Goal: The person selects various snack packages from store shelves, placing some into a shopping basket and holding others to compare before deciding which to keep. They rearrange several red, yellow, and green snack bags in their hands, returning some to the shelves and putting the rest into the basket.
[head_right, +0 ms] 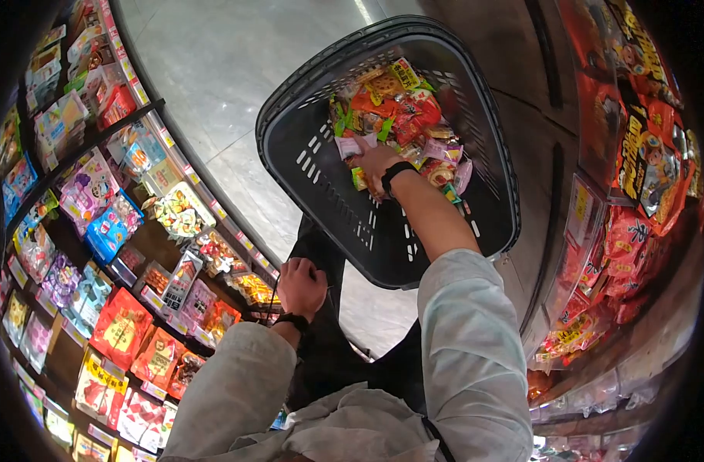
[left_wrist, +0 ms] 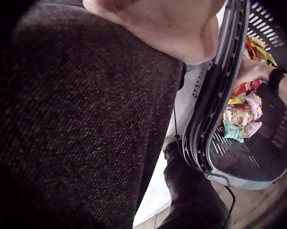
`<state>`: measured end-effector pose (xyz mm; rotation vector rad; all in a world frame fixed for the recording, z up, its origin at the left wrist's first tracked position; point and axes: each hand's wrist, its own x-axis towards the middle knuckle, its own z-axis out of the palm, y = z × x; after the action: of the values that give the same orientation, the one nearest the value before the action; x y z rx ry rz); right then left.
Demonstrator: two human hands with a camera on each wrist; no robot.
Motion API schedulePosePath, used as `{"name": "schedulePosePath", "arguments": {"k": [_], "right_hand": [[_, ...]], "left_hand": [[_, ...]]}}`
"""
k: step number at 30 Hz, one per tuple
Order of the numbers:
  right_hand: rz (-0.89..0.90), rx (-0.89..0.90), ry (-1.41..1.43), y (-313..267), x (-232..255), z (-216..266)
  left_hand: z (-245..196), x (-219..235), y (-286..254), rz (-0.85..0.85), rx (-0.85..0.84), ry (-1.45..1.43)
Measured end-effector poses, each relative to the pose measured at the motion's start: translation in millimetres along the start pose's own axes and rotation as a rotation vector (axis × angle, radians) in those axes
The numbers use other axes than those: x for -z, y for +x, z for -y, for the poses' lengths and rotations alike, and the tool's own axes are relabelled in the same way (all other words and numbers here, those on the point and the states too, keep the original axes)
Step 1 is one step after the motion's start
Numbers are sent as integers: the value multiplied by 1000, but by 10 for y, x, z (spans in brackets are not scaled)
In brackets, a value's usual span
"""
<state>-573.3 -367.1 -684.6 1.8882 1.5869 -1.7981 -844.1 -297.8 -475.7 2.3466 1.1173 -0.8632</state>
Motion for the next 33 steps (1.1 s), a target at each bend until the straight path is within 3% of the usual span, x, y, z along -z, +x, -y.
{"name": "schedulePosePath", "arguments": {"k": [4,11,20,23,26,33], "right_hand": [[47,15,51,-27,32,13],[-31,66,51,-142,-379,-115],[-276,2,432,-750,-677,-143],[-338,-51,546,-1095,-613,53],[-532,-43,660,-1519,-620,276],[-910,-127,889,-3397,39,1556]], "left_hand": [[17,4,31,-5,7,-3],[69,-17,21,-23,0,-9],[8,-5,22,-61,-47,5],[-6,17,22,-76,-68,2],[4,68,46,-102,-68,-32],[58,391,120,-100,-148,-264]]}}
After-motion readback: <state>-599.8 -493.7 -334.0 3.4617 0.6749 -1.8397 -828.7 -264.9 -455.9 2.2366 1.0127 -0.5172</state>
